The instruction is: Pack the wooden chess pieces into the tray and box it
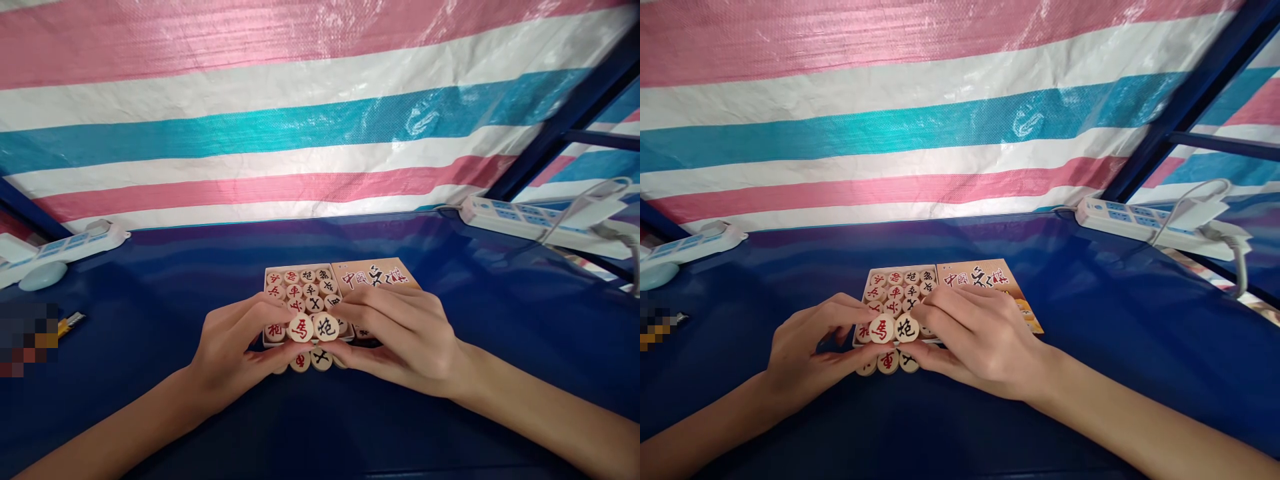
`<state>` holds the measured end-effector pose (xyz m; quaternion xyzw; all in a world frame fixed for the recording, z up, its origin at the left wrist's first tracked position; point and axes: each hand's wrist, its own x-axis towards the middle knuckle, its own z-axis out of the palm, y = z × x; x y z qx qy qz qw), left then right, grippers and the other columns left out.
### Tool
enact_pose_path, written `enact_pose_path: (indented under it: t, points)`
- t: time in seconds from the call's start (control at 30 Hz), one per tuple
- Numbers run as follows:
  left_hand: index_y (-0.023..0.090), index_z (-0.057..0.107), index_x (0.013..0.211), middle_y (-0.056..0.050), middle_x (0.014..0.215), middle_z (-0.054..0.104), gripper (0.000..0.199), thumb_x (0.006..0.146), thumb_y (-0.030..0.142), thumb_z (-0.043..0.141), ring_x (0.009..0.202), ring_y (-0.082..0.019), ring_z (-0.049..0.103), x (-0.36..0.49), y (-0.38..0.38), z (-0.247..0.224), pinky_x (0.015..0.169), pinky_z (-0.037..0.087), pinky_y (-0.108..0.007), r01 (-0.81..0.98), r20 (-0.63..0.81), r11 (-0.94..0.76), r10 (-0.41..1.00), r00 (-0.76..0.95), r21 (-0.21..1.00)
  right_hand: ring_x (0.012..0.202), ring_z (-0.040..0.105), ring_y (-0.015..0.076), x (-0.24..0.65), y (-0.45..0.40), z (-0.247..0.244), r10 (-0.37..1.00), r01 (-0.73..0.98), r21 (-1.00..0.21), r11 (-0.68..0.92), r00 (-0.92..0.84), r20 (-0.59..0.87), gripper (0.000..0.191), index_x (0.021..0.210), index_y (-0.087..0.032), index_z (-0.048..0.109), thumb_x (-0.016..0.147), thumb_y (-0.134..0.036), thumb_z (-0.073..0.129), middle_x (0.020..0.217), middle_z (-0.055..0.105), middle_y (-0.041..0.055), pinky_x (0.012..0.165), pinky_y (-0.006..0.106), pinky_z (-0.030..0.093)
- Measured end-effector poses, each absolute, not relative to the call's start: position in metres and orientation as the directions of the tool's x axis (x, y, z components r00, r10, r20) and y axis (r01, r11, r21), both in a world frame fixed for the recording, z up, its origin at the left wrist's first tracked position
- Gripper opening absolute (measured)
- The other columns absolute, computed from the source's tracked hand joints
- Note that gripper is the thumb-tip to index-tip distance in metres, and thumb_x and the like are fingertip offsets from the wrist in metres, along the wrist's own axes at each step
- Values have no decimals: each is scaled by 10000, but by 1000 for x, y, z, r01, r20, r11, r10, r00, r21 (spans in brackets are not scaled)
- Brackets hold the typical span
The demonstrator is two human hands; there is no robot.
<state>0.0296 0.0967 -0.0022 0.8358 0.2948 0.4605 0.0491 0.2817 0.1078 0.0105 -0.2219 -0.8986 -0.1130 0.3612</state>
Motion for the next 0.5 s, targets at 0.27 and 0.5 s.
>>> enact_pose_path:
  t: [0.27,0.5]
  points:
    - [170,646,1012,-3,832,699,326,754,237,832,629,-87,615,28,97,-4,544,495,-198,467,745,-824,524,413,321,787,654,157,282,106,12,304,471,50,880,-642,704,287,1025,-121,627,849,-312,749,906,687,63,677,292,528]
    - [211,625,1030,16,806,691,327,771,257,819,601,-86,609,30,95,-3,527,499,-202,462,717,-800,572,398,382,777,646,153,283,107,12,310,472,54,880,-658,686,267,1043,-136,618,861,-292,735,905,690,53,663,292,529]
